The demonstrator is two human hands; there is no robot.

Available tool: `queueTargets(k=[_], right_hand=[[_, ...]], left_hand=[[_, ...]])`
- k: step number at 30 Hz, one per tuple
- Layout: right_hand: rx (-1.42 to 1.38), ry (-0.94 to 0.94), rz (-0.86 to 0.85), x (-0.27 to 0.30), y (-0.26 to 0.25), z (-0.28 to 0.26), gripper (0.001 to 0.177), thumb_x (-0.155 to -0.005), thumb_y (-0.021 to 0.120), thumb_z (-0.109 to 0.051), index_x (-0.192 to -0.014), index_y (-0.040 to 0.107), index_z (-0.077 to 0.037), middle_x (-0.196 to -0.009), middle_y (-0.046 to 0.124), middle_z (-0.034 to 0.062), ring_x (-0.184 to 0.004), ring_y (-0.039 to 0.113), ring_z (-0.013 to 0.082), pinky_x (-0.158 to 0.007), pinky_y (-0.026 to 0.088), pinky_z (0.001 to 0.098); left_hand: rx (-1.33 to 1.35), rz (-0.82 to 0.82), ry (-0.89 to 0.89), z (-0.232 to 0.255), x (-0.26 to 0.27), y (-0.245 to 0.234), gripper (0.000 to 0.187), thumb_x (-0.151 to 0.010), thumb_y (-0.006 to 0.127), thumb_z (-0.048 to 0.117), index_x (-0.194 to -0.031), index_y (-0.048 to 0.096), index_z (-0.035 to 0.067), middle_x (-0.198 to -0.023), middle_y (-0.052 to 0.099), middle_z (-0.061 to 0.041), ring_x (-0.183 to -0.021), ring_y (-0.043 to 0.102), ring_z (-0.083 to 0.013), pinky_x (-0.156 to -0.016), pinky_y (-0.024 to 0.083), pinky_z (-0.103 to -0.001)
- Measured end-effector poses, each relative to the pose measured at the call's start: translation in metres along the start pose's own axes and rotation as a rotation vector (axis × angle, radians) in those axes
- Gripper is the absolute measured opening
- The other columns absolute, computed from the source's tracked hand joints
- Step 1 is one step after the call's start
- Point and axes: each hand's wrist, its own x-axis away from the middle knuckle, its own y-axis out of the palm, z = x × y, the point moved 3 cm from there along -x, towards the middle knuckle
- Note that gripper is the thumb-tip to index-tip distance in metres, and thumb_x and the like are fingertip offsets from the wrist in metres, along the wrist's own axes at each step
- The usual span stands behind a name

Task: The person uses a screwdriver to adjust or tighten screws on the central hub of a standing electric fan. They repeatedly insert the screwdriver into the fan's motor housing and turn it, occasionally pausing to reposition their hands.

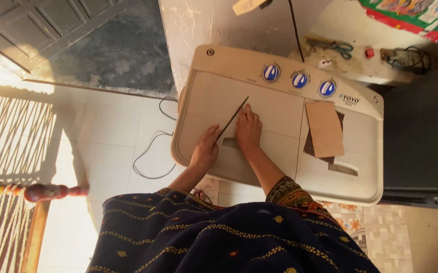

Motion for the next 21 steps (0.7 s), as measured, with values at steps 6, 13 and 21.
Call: queueTargets(k=[6,13,21], right_hand=[[-0.112,-0.024,0.107,-0.012,-0.001,0.012,0.024,-0.094,0.065,-0.004,-0.116,0.075,-0.006,-0.117,0.072,0.0081,-0.105,0.06,0.0308,-0.096,0.051,0.04],[-0.162,0.024,0.061,-0.022,-0.016,0.007,0.022,-0.093,0.064,-0.004,-0.11,0.077,-0.009,-0.111,0.072,0.0057,-0.103,0.061,0.0285,-0.094,0.052,0.0382],[-0.589,0.081,-0.105,-0.024,-0.042,-0.047,0.018,-0.104,0.058,-0.011,-0.111,0.074,-0.009,-0.113,0.072,0.0033,-0.092,0.07,0.0198,-0.082,0.057,0.0341]], left_hand=[[0.021,-0.014,-0.035,-0.005,-0.021,0.003,0.049,-0.09,0.054,-0.006,-0.137,0.06,0.007,-0.151,0.054,-0.014,-0.143,0.046,-0.033,-0.117,0.04,-0.043],[0.098,-0.034,-0.202,0.018,-0.026,-0.018,0.048,-0.094,0.052,0.0,-0.14,0.057,0.011,-0.152,0.052,-0.012,-0.136,0.05,-0.0313,-0.112,0.043,-0.042],[0.284,0.0,-0.498,0.031,0.004,-0.035,0.051,-0.096,0.048,0.009,-0.146,0.053,0.016,-0.103,0.074,-0.005,-0.076,0.069,-0.0175,-0.074,0.058,-0.034]])
